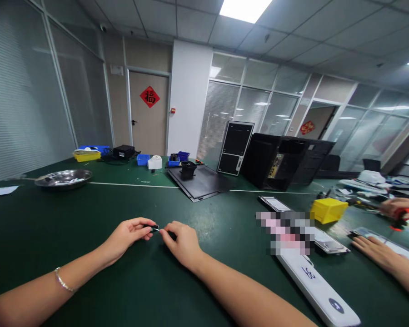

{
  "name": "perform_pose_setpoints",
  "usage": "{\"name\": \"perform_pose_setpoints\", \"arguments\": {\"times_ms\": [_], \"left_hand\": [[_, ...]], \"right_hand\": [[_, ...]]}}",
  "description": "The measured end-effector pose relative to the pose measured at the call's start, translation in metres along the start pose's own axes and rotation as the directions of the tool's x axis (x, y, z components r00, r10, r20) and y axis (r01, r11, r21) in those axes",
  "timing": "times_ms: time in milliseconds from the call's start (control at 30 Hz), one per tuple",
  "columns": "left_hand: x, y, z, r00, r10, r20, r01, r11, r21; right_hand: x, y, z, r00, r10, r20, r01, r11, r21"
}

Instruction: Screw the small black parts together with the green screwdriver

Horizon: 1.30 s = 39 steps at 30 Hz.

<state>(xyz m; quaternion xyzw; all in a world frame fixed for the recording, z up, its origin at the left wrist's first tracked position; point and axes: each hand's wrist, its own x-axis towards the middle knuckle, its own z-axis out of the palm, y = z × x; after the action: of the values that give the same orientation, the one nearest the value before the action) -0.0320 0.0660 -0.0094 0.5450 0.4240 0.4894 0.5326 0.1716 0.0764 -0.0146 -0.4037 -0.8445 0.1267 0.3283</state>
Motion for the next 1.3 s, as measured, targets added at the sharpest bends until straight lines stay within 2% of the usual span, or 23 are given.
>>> {"name": "perform_pose_setpoints", "arguments": {"times_ms": [367, 467, 567, 633, 667, 733, 767, 900, 1033, 1300], "left_hand": [[-0.002, 0.002, 0.0, 0.998, -0.053, 0.042, 0.053, 0.999, 0.008], [-0.001, 0.004, -0.002, 0.995, -0.072, 0.066, 0.073, 0.997, -0.014], [-0.002, 0.006, -0.003, 0.989, -0.115, 0.092, 0.121, 0.99, -0.065], [-0.002, 0.006, -0.002, 0.989, -0.119, 0.085, 0.128, 0.985, -0.113], [-0.002, 0.005, -0.002, 0.992, -0.105, 0.072, 0.114, 0.984, -0.135], [-0.002, 0.003, -0.001, 0.997, -0.066, 0.045, 0.073, 0.983, -0.167], [-0.002, 0.001, 0.0, 0.998, -0.05, 0.037, 0.056, 0.982, -0.179], [-0.001, -0.003, 0.002, 0.998, -0.037, 0.041, 0.044, 0.978, -0.203], [-0.001, -0.001, 0.004, 0.998, -0.049, 0.04, 0.055, 0.982, -0.183], [-0.004, 0.003, 0.005, 0.998, -0.054, -0.037, 0.043, 0.967, -0.249]], "right_hand": [[-0.001, -0.001, -0.003, 0.999, -0.04, -0.017, 0.04, 0.999, 0.019], [0.0, -0.001, -0.002, 0.998, -0.052, -0.026, 0.053, 0.996, 0.069], [0.001, 0.002, -0.001, 0.997, -0.064, -0.033, 0.069, 0.979, 0.19], [0.002, 0.005, -0.002, 0.994, -0.03, -0.107, 0.062, 0.949, 0.308], [0.002, 0.006, -0.002, 0.981, 0.026, -0.192, 0.046, 0.932, 0.36], [0.002, 0.009, -0.004, 0.927, 0.148, -0.346, 0.007, 0.912, 0.411], [0.002, 0.009, -0.005, 0.923, 0.135, -0.36, 0.018, 0.921, 0.39], [0.0, 0.007, -0.004, 0.979, -0.015, -0.202, 0.066, 0.967, 0.247], [0.0, 0.003, -0.001, 0.991, -0.094, -0.093, 0.108, 0.981, 0.163], [0.002, 0.005, 0.002, 0.997, -0.06, -0.041, 0.065, 0.991, 0.12]]}}
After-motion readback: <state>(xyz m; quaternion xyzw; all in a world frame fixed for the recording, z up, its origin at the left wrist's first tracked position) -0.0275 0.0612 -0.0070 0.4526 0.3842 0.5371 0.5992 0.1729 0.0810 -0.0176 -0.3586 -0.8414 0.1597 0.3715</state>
